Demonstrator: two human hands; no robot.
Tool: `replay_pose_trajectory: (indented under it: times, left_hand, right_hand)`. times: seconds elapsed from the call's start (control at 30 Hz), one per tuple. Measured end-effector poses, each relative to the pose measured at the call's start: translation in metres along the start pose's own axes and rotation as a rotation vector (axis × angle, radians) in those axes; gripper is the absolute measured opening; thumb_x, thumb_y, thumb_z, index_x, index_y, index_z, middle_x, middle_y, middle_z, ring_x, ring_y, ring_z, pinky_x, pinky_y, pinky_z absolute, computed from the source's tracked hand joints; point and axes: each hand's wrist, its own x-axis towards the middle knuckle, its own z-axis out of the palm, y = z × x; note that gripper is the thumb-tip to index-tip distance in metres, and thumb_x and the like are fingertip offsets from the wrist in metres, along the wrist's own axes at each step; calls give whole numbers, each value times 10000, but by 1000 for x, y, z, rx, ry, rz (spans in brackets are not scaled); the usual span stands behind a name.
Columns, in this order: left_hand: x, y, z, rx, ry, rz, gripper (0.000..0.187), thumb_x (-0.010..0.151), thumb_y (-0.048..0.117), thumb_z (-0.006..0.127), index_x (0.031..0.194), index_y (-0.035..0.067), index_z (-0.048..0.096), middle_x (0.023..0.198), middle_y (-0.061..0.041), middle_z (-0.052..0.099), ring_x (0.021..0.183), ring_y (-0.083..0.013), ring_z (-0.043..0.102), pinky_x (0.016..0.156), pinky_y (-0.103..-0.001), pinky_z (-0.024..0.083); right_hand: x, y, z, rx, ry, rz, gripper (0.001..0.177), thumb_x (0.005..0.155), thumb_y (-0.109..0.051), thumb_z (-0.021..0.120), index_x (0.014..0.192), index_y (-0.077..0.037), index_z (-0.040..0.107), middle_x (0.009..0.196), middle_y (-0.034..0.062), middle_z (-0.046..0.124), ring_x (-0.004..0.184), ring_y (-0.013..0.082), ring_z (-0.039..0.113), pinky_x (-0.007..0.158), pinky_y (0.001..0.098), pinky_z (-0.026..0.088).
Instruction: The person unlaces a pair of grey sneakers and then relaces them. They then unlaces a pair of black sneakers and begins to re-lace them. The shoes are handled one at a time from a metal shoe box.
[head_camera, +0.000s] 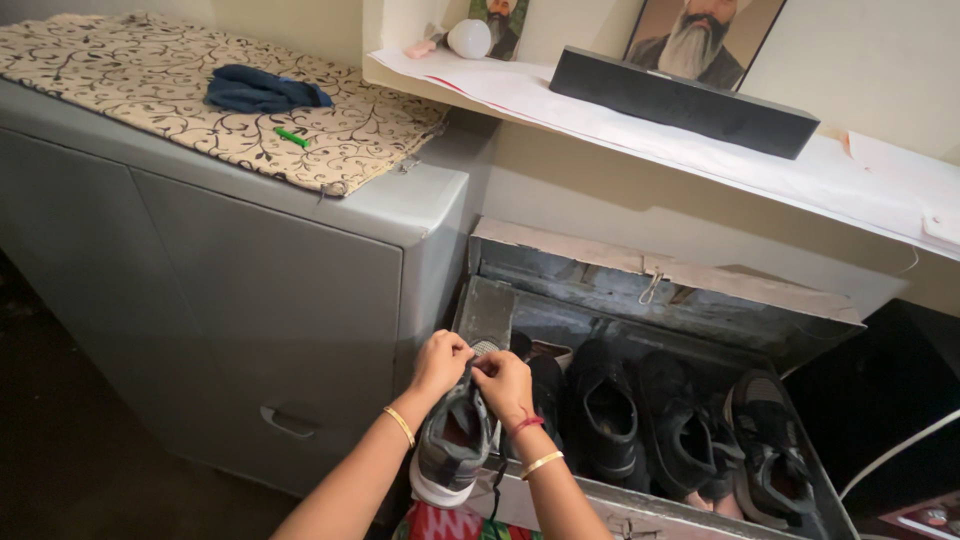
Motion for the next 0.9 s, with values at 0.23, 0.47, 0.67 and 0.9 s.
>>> replay_pose_trajectory:
  times: [0.23, 0.47, 0.67, 0.9]
  left_hand:
    - [3, 17, -9, -736, -98, 106, 145, 1075, 177, 467, 1020, 49, 505, 904, -64, 679, 790, -192, 678, 719, -330, 552]
    - [8, 23, -105, -692, -5, -3, 117, 1062, 159, 494, 1004, 63, 526, 722, 15, 516, 593, -47, 456, 503, -216, 411]
    - [2, -35, -195, -754, 203, -68, 87, 1070, 158, 536, 1053, 74, 529, 783, 30, 475, 649, -30, 433, 533, -201, 396]
    - [-29, -102, -267, -683, 542, -169, 107, 1101, 180, 516, 1135, 79, 508, 784, 21, 472, 627, -46, 423, 522, -224, 382]
  right_hand:
    - [8, 27, -10, 155, -170, 130, 508, 601, -214, 890, 1055, -53, 729, 938, 159, 715, 843, 242, 691, 768, 331, 571]
    - [-1, 16, 4, -120, 0, 4, 527, 561, -267, 896, 1056, -126, 781, 1123, 143, 638, 1105, 340, 571, 956, 430, 478]
    - [-3, 26, 7, -80, 12, -53, 527, 576, -278, 869, 1074, -134, 777, 1136, 122, 670, 1115, 320, 603, 996, 409, 487]
    - [0, 32, 11, -116, -4, -84, 547, 580, -280, 876, 1101, -138, 786, 1163, 123, 677, 1121, 311, 605, 1001, 400, 478]
